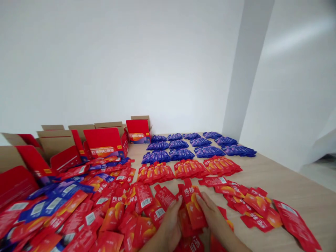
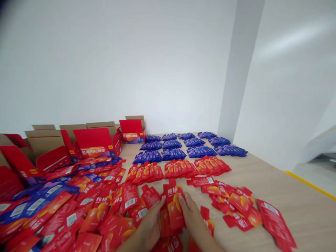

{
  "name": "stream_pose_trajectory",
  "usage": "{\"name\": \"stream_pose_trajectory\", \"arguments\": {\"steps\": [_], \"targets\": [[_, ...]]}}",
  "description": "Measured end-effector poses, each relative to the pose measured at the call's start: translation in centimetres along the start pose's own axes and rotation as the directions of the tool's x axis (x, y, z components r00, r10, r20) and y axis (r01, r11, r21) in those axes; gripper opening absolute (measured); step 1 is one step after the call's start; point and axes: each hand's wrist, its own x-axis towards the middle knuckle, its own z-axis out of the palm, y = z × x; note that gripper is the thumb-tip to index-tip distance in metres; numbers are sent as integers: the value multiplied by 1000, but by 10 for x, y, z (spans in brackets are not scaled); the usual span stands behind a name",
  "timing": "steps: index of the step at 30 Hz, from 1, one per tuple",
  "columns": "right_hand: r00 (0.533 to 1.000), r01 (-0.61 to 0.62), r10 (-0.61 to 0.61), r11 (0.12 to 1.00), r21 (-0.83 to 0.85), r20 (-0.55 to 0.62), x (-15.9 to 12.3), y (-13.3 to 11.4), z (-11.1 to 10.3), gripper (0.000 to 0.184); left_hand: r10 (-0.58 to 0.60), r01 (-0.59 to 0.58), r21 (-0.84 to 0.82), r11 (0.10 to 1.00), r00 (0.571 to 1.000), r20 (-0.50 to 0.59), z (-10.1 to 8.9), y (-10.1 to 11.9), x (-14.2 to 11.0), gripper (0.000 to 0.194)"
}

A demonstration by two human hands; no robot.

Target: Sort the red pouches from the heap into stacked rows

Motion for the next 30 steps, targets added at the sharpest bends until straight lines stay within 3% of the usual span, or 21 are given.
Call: {"name": "stream_pose_trajectory", "arguments": {"steps": [3,7,10,13,18,23,26,30], "targets": [[996,-65,60,996,-66,-73,-7,1,20,38,50,-51,35,998,998,42,1,-1,-2,30],[991,88,-94,994,-65,-96,-17,-17,28,29,114,-123,80,989,988,101,5,1,-10,38],[990,83,-81,997,10,-118,-20,-29,24,29,51,-58,106,993,996,73,8,4,-14,34],[1000,0,5,981,194,-21,-18,-36,17,42,16,-28,162,986,997,75,10,6,-18,33],[965,-260,208,827,498,160,-17,-45,8,33,-47,9,304,953,992,116,12,3,-23,42],[954,-300,261,813,499,149,-18,-49,7,32,-125,35,426,904,975,185,12,2,-26,40],[947,-320,277,776,543,163,-20,-52,7,33,-191,85,419,904,957,218,12,5,-27,38],[952,-304,260,758,577,161,-22,-57,7,32,-330,202,388,900,895,301,11,11,-31,38]]}}
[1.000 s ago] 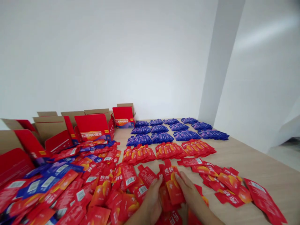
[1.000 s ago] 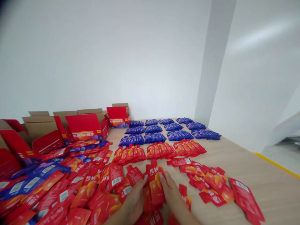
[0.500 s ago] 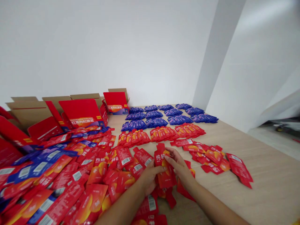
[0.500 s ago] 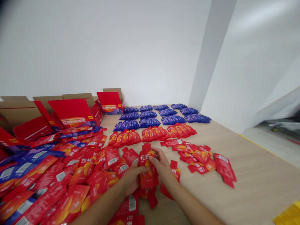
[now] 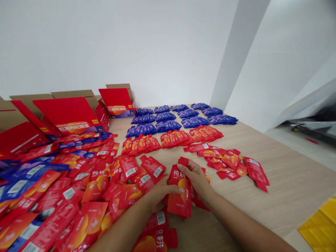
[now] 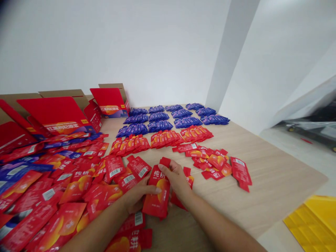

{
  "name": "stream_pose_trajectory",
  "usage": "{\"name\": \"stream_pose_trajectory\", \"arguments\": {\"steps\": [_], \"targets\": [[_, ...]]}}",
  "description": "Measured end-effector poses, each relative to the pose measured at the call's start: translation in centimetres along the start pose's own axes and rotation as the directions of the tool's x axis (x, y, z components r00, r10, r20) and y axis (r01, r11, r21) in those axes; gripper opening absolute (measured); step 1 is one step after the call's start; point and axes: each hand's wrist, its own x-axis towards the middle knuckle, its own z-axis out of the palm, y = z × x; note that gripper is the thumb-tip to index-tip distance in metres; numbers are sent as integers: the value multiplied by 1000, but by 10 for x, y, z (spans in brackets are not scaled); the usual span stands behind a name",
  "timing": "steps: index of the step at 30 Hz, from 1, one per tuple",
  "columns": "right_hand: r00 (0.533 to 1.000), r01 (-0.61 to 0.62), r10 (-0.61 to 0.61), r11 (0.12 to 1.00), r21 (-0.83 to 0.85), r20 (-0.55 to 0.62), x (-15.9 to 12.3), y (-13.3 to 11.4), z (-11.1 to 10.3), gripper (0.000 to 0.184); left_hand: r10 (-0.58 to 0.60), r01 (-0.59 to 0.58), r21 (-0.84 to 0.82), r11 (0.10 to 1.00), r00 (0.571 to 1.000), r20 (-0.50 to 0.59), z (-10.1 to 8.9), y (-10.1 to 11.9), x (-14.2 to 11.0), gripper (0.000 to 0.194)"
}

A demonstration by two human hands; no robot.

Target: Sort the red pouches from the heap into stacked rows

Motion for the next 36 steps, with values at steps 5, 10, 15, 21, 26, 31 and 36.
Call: {"name": "stream_pose_trajectory", "arguments": {"steps": [5,10,15,21,26,31,36], "targets": [[998,61,-62,994,-94,-1,5,-1,-6,33,-27,29,-18,999,998,58,-1,-3,0,39],[994,89,-104,949,-303,-35,14,3,-14,38,-16,16,-35,999,1000,6,-5,-9,6,30],[983,148,-184,834,-531,-16,33,-5,-36,46,-11,5,-88,996,998,-66,-8,-9,8,32],[949,50,-299,-158,-986,96,72,-27,-80,45,-7,-30,-210,977,985,-173,-10,-3,9,30],[955,-8,-282,-334,-942,92,79,-23,-90,47,19,-55,-217,975,986,-164,-12,-4,10,27],[941,49,-288,-399,-916,176,67,-26,-92,37,31,-67,-227,972,987,-156,-11,-5,10,15],[762,213,-579,-197,-957,288,50,-51,-88,33,62,-109,-217,970,975,-213,-8,-5,11,15]]}}
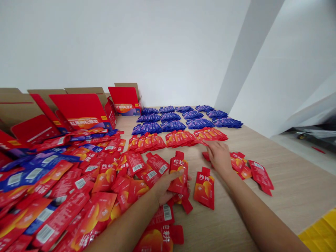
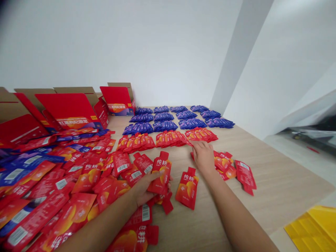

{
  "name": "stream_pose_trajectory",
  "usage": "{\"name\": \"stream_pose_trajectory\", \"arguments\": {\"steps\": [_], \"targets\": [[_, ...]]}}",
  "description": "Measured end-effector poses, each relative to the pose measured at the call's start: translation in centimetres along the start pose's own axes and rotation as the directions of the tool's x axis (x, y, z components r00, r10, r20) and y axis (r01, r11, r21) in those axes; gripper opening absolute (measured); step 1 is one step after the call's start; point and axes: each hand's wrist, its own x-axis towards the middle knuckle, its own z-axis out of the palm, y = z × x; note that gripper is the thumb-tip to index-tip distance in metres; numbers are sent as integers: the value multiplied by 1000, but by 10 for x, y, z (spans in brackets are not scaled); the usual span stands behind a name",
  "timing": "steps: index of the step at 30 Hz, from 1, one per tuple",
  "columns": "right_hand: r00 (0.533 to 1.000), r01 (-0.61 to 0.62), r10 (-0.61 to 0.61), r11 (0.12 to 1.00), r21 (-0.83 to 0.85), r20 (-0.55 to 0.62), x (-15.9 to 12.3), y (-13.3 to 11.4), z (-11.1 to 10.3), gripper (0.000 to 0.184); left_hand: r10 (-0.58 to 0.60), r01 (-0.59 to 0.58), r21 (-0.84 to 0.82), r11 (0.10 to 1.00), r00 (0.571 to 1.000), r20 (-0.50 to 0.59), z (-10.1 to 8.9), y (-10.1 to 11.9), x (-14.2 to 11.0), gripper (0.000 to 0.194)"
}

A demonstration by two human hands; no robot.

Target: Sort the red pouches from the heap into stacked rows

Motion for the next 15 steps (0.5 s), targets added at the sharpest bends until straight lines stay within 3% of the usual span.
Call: {"name": "stream_pose_trajectory", "arguments": {"steps": [2,3,5,7,8,10,11,15], "targets": [[989,-63,95,964,259,-115,1,-9,-10,28,53,-52,11,999,998,-41,2,0,1,16],[979,-125,182,897,424,-95,1,-16,-13,27,84,-83,20,996,994,-65,2,0,1,16],[933,-338,320,610,716,168,-3,-33,-14,30,145,-141,37,989,984,-106,4,0,2,18],[818,-570,281,277,773,502,-9,-50,-9,34,187,-183,42,982,975,-122,5,1,2,21],[765,-642,218,176,746,606,-12,-59,-6,35,195,-192,39,981,973,-121,5,1,2,23],[707,-707,116,99,700,698,-19,-72,1,36,195,-193,26,981,974,-119,6,2,1,22],[700,-714,88,96,694,708,-21,-77,4,36,181,-180,19,983,976,-119,5,2,1,20],[721,-689,0,104,717,693,-28,-85,13,32,41,-43,-15,999,994,-104,2,4,-3,20]]}}
